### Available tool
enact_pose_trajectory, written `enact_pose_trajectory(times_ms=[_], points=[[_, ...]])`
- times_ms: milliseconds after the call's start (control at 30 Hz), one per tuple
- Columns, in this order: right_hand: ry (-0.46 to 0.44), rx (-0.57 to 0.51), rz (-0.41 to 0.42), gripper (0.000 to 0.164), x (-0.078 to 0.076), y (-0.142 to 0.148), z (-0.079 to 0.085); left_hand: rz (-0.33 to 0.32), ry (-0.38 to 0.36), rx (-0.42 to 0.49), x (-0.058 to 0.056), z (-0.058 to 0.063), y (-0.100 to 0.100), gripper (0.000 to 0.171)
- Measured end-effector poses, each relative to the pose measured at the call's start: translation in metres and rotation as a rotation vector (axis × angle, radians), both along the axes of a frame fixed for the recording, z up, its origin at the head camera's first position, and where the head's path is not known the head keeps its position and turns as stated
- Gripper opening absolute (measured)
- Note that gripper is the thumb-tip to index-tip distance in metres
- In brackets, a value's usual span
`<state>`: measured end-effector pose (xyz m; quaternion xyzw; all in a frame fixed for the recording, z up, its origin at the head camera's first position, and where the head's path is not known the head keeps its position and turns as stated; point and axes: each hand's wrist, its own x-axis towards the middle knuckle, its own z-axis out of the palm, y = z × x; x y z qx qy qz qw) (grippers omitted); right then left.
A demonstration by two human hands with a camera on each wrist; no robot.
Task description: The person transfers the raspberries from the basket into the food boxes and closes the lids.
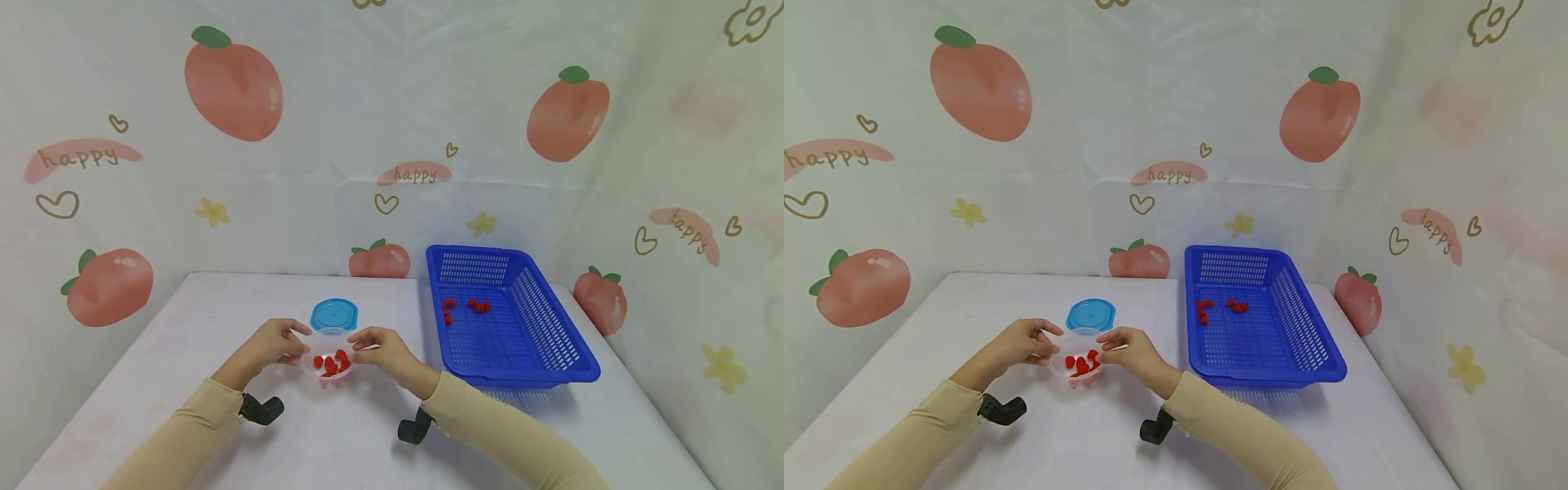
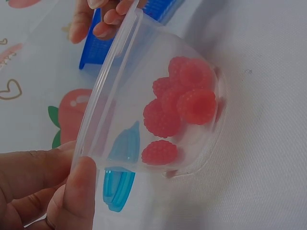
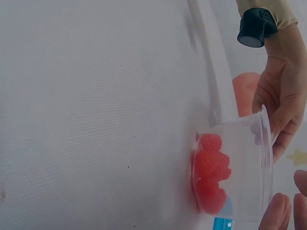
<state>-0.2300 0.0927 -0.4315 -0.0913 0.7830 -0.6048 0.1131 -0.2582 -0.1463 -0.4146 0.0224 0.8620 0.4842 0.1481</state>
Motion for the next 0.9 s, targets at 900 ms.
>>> enact_pose_trajectory(times_ms=[900], points=[[-0.016,0.002,0.173,0.030,0.042,0.029,0.051,-0.008,-0.005,-0.014,-0.002,0.001,0.000,0.039]])
